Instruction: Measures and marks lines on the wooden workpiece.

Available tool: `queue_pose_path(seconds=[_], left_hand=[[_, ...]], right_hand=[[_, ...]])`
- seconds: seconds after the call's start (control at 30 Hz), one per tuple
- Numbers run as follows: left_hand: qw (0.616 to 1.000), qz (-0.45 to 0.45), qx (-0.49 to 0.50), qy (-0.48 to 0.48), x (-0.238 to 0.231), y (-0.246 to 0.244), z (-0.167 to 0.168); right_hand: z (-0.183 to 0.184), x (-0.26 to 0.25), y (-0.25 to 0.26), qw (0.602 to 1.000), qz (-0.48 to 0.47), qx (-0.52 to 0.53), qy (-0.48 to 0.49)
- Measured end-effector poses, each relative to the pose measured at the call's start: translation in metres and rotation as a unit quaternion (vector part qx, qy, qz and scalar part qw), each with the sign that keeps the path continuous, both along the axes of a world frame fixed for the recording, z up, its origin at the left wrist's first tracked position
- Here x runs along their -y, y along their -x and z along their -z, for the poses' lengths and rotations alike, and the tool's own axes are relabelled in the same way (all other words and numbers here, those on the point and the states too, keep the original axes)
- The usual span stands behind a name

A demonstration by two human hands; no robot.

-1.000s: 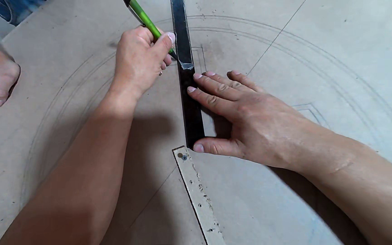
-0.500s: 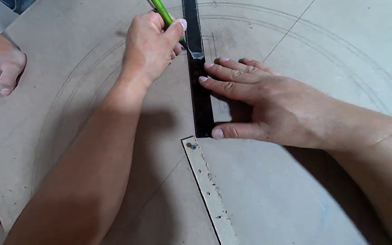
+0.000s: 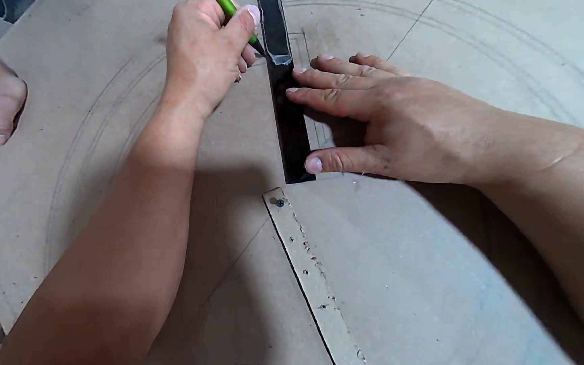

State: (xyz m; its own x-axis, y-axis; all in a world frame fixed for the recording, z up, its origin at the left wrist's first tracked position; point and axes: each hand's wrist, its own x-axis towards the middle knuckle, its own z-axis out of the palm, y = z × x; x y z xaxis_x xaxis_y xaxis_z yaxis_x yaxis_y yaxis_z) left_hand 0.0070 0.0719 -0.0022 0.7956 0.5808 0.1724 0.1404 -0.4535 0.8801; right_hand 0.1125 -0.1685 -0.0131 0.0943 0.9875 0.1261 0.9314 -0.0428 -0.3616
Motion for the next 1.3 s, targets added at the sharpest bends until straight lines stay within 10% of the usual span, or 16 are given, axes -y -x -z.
queue_pose_path(seconds=[1.3], left_hand=[[0.998, 0.011, 0.051, -0.035, 0.002, 0.003, 0.006]], right_hand=[[-0.004, -0.003, -0.012, 0.999, -0.026, -0.028, 0.018]])
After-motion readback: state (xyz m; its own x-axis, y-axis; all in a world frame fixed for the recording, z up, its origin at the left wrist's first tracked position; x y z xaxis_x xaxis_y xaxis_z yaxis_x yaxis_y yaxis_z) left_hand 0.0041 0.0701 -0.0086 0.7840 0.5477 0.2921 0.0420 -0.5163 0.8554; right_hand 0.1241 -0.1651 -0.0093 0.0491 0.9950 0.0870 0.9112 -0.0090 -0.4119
